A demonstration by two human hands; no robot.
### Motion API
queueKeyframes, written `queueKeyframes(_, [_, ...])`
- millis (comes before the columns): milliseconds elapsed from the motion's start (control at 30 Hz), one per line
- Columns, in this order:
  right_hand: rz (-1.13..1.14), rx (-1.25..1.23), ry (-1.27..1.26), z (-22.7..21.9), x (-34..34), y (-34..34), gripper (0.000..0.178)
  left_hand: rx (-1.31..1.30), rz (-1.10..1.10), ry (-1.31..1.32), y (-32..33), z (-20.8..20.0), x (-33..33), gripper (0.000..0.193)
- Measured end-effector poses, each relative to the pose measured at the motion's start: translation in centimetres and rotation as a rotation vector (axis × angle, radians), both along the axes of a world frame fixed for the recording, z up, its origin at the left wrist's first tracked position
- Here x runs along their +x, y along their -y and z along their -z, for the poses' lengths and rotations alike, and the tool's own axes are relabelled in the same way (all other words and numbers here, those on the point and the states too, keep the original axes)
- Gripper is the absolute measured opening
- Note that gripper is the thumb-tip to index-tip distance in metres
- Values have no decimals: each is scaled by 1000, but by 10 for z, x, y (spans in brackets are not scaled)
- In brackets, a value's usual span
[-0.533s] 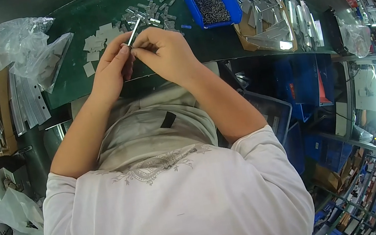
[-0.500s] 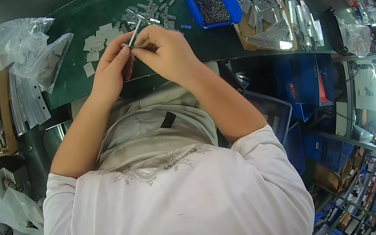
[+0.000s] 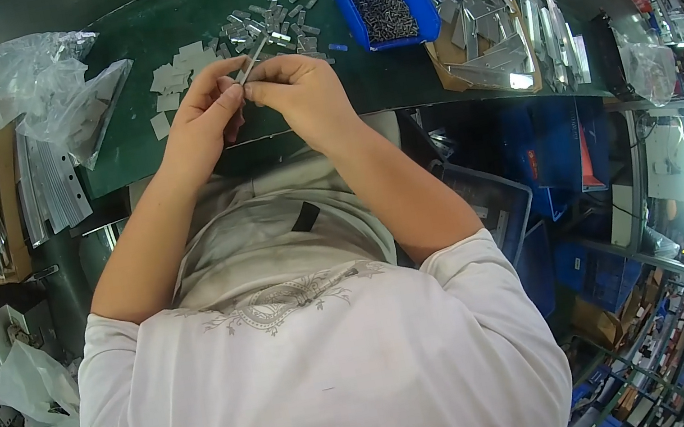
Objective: Assembling small mechanical components at a factory assembly station.
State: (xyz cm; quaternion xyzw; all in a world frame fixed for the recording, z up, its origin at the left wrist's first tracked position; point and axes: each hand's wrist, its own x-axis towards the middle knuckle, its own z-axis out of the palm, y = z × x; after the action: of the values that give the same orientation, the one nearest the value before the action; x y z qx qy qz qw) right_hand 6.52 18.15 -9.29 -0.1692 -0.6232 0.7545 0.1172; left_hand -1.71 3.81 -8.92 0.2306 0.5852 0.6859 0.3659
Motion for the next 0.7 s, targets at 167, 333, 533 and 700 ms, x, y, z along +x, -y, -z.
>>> queueKeyframes(167, [87,-370,-77,2,4,5,12,-16,-89,-33,-4,-1,6,33])
queueKeyframes(333, [91,124,-46,-3,5,2,20,-234,-99,-326,-3,-6,10,31])
queueKeyframes(533, [101,49,-15,4,6,-2,20,-115,-40,-4,3,1,5,21])
queueKeyframes(700, [60,123,-14,4,2,-4,22,-112,-23,44,5,1,3,20])
